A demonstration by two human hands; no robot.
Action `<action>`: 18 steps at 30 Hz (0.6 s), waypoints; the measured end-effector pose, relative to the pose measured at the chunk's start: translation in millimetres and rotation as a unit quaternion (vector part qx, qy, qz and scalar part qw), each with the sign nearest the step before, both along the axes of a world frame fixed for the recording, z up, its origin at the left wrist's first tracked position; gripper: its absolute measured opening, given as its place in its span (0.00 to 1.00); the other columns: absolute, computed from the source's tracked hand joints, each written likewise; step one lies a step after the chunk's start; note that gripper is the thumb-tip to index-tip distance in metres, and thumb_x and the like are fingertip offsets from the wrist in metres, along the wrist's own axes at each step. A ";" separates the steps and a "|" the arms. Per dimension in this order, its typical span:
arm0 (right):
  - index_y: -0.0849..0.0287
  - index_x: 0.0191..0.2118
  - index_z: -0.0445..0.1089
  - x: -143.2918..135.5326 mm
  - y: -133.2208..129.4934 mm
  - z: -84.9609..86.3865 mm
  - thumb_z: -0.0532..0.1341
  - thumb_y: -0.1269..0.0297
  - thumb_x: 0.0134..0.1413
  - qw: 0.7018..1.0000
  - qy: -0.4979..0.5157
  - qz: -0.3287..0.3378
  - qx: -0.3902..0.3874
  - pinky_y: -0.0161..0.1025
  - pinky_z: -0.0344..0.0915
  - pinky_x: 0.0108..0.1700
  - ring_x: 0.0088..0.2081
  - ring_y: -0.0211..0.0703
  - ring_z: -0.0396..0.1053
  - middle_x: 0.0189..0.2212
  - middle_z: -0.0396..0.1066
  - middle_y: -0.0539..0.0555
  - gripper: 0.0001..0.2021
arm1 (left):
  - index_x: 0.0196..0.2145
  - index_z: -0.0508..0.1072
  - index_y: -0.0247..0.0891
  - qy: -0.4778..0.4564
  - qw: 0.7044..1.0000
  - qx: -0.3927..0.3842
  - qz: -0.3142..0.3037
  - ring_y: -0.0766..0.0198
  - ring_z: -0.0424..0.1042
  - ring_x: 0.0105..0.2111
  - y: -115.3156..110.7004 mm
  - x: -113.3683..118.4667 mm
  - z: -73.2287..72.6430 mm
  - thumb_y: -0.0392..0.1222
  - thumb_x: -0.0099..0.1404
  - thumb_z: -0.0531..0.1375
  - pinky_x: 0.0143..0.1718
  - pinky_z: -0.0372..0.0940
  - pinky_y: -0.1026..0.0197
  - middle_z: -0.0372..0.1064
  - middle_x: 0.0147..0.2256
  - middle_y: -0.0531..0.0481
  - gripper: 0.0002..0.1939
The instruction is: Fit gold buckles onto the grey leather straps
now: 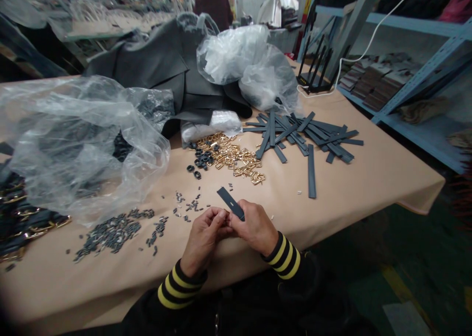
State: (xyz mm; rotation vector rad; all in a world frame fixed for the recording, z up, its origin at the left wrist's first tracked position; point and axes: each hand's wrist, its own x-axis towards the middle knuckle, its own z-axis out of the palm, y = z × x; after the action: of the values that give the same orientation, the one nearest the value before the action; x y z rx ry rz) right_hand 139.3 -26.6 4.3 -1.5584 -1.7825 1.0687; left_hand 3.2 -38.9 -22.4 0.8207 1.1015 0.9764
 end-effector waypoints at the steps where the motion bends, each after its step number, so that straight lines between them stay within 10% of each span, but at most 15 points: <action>1: 0.60 0.25 0.60 0.3 -0.2 -0.6 0.55 0.64 0.49 1.000 -0.006 0.006 0.003 0.31 0.55 0.25 0.23 0.35 0.60 0.20 0.63 0.49 0.07 | 0.28 0.67 0.33 0.016 1.000 0.010 0.004 0.68 0.68 0.26 0.5 -0.4 0.5 0.45 0.57 0.57 0.30 0.65 0.64 0.68 0.26 0.51 0.11; 9: 0.60 0.38 0.58 10.5 4.8 -8.8 0.48 0.65 0.56 0.999 0.042 -0.016 -0.007 0.35 0.59 0.33 0.27 0.36 0.64 0.24 0.67 0.49 0.07 | 0.29 0.72 0.36 0.238 0.959 0.151 -0.001 0.69 0.64 0.24 7.7 -17.7 22.6 0.41 0.57 0.58 0.29 0.61 0.67 0.66 0.23 0.53 0.07; 18: 0.63 0.41 0.63 20.5 -2.3 -13.1 0.51 0.62 0.56 0.960 0.218 0.126 -0.124 0.27 0.53 0.19 0.16 0.27 0.56 0.24 0.66 0.49 0.11 | 0.33 0.74 0.34 0.159 0.984 0.079 0.013 0.69 0.68 0.24 9.3 -24.0 34.9 0.42 0.54 0.60 0.28 0.67 0.66 0.68 0.24 0.52 0.10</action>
State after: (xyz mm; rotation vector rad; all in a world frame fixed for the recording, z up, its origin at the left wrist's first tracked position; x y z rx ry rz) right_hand 159.9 -28.9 -8.8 -1.1213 -1.6072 1.6687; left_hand -20.9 -29.6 12.5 1.1222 1.3221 0.9838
